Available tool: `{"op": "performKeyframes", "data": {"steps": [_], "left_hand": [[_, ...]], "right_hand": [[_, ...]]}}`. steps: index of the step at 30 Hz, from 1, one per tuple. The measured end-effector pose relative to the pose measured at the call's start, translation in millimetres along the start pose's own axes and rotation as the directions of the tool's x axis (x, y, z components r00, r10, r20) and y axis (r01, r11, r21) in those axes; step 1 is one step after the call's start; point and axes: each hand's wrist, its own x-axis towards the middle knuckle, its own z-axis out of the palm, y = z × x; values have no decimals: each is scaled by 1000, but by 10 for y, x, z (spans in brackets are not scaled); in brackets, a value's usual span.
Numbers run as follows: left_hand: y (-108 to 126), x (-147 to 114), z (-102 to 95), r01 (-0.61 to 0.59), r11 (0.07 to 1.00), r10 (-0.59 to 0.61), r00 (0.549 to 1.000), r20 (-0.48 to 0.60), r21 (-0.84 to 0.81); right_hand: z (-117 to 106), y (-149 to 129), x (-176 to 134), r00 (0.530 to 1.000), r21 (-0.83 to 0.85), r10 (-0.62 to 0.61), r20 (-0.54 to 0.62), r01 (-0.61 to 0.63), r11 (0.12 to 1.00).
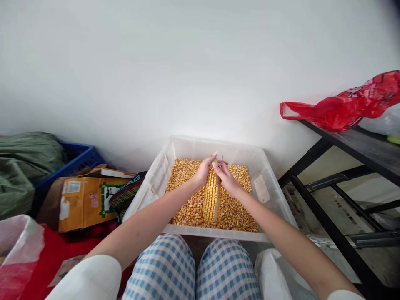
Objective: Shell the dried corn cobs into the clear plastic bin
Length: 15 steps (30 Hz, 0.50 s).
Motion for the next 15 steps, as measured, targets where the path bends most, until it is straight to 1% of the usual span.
{"op": "performKeyframes", "data": {"steps": [5,8,10,11,12,15], "left_hand": [[60,7,-7,63,997,-63,998,16,-48],[63,22,1,7,1000,-7,1000,-4,-19],[51,37,-5,-52,999,52,998,-30,3],[46,43,-11,-61,998,61,997,-38,12],[42,46,-18,-48,999,49,998,-39,17],[50,43,-29,46,999,-46,999,-12,19]], "right_hand": [[-3,-18,9,1000,15,25,11,-26,1000],[36,-81,2,1000,29,29,12,-29,999],[54,-108,-8,1000,11,8,25,-8,1000],[56,-111,-12,999,-2,-4,34,4,1000],[51,-109,-16,999,-15,-12,39,12,1000],[16,-89,-19,999,-53,-4,44,6,999]]}}
